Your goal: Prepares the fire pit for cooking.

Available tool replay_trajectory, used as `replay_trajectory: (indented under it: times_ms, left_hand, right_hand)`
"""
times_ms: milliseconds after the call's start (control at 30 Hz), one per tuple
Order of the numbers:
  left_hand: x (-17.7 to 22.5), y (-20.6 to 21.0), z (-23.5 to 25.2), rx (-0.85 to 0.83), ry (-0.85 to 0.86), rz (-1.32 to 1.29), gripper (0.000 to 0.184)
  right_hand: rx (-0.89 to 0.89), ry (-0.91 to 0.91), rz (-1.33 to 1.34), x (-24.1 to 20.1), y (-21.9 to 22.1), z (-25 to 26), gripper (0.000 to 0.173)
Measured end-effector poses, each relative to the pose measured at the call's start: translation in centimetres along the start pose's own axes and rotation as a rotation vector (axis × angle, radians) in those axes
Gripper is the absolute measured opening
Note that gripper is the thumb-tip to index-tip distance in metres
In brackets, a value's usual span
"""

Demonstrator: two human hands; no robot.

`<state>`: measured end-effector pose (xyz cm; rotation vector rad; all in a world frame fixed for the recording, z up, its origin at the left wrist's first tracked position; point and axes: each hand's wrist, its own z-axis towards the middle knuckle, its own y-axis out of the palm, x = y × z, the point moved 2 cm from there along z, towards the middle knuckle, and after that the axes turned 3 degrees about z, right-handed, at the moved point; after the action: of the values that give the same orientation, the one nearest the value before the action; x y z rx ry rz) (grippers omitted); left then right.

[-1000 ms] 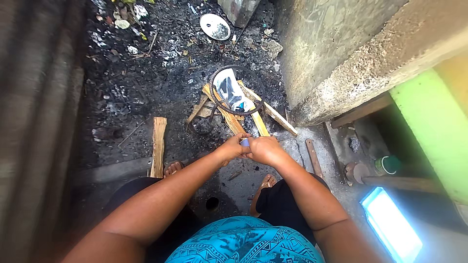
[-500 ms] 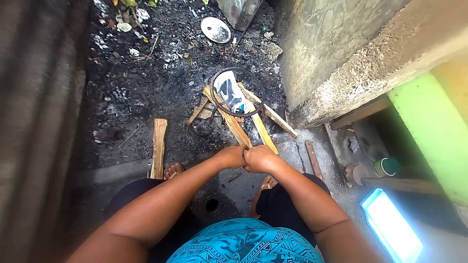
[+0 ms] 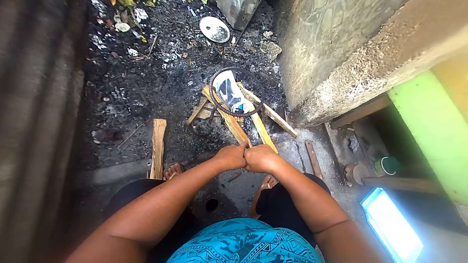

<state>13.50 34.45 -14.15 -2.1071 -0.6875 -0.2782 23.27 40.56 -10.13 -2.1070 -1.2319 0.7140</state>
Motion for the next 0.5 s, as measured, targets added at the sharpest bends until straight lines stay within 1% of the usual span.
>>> replay_trajectory:
  times_ms: [167,500]
  left_hand:
    - [0.11,0.18,-0.16,-0.002,-0.002,0.079,0.056]
    - [-0.03,0.20,-0.38,0.000,-0.003,0.116,0.053]
  right_hand:
    - [-0.036,0.003,-0.007,-0.13,0.36,0.26,0.036]
    - [-0.058,0.005,-0.034,-0.54,0.28,0.28,0.036]
